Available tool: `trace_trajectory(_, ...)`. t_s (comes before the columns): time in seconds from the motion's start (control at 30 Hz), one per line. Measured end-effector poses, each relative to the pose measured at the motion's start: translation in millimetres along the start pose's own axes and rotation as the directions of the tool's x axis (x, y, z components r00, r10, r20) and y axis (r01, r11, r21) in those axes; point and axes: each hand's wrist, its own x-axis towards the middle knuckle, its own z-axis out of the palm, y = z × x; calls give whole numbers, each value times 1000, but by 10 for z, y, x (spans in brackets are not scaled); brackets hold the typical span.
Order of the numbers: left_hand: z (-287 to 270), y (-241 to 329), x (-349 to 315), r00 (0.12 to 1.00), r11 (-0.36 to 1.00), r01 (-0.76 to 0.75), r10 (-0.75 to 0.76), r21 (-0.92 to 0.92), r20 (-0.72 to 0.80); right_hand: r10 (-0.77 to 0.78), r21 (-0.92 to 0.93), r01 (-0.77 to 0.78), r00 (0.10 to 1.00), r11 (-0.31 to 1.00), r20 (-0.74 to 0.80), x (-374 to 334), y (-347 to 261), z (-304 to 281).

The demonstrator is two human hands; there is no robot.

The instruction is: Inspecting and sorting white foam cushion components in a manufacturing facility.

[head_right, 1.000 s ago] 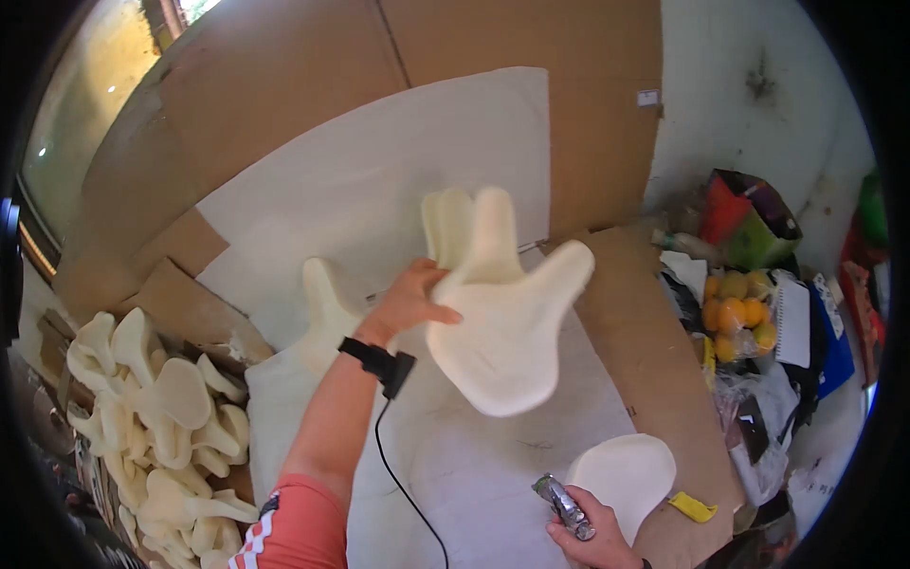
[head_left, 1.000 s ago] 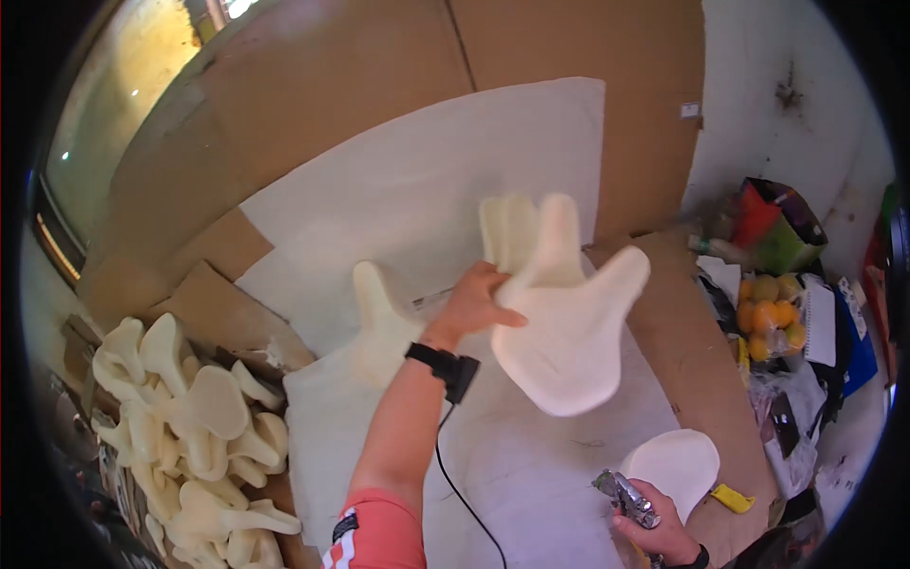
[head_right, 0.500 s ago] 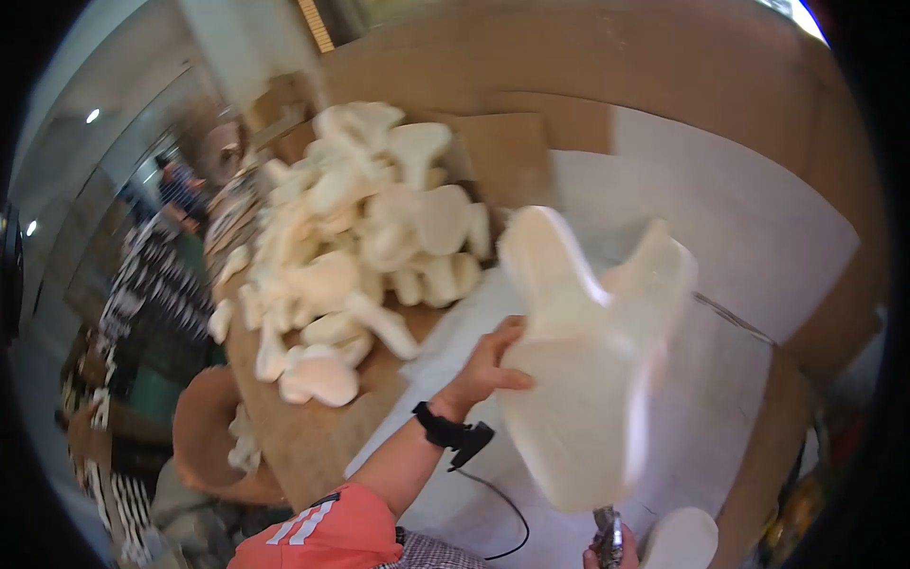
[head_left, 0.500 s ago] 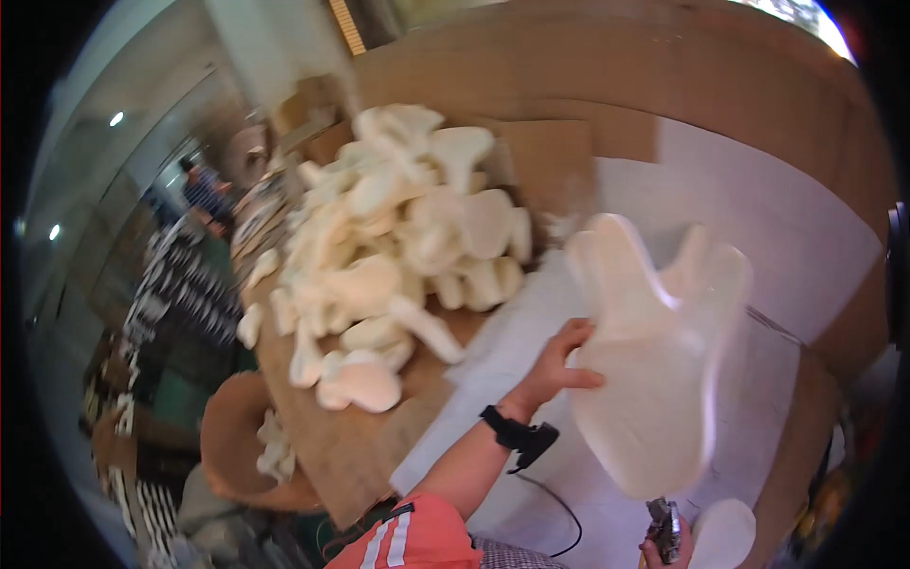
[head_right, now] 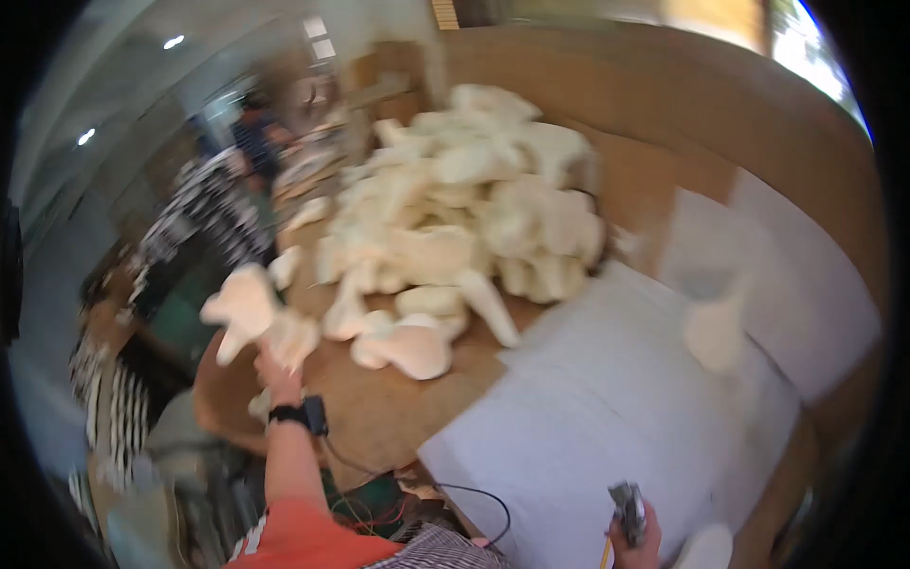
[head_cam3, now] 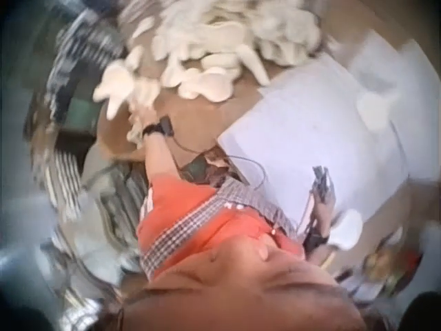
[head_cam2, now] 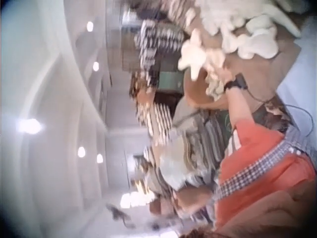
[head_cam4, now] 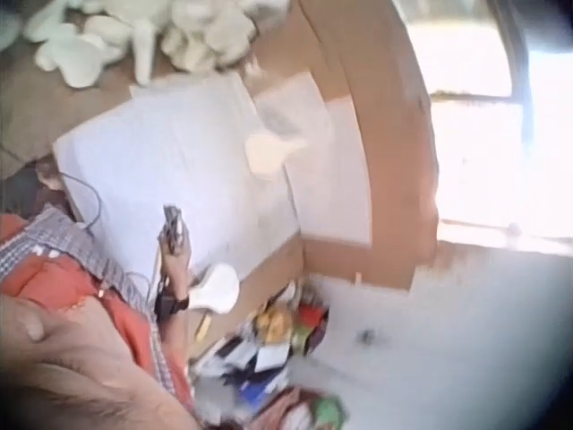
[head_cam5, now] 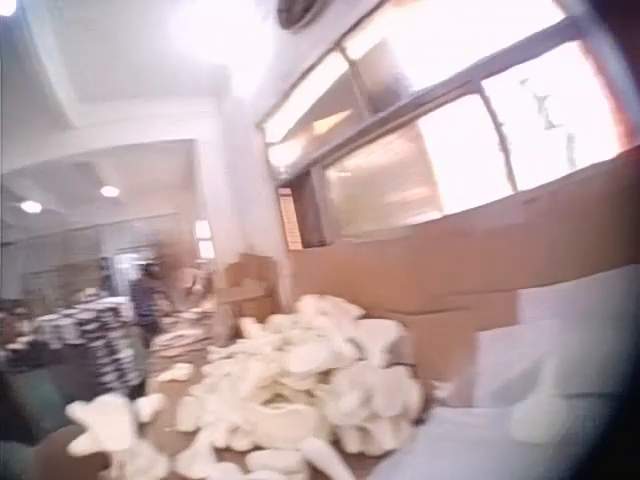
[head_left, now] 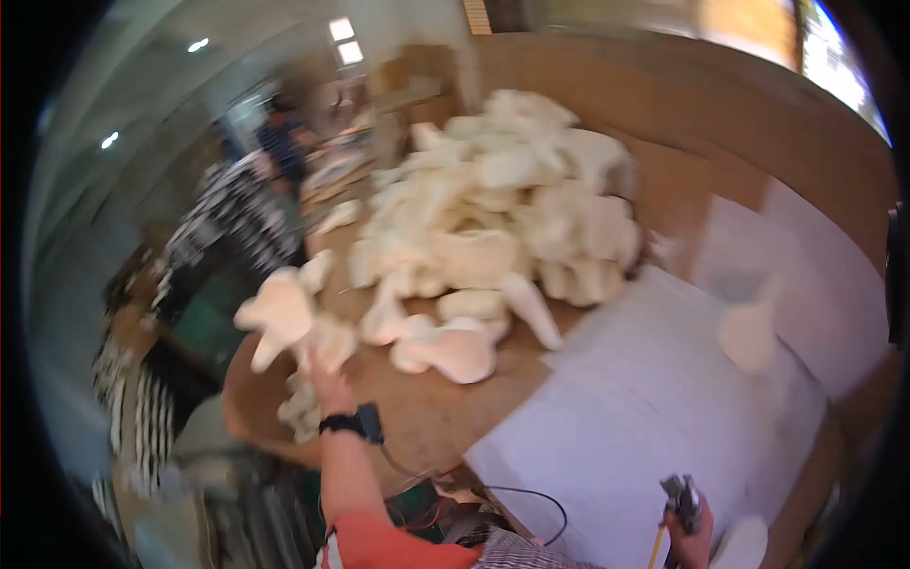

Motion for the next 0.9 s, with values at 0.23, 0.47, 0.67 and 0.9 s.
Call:
trace_trajectory(0.23,579,-1254,-763,936,903,328,-350,279,33,-209,106,254,925,961,-317,-316,-646,-471)
trace_trajectory(0.47,2590,-2650,-2254,530,819,134,-534,558,658,-154,44,200,861,979,-484,-285,-490,-872)
trace_trajectory(0.67,3451,-3809,-3142,307,760,-144,-574,633,759,-189,153,401,691,903,-697,12,-649,-949)
trace_trajectory(0.9,4034,-5078,-3649,109,852,-253,-446,459,888,60,166,22,879,986,-474,248,-99,-1063)
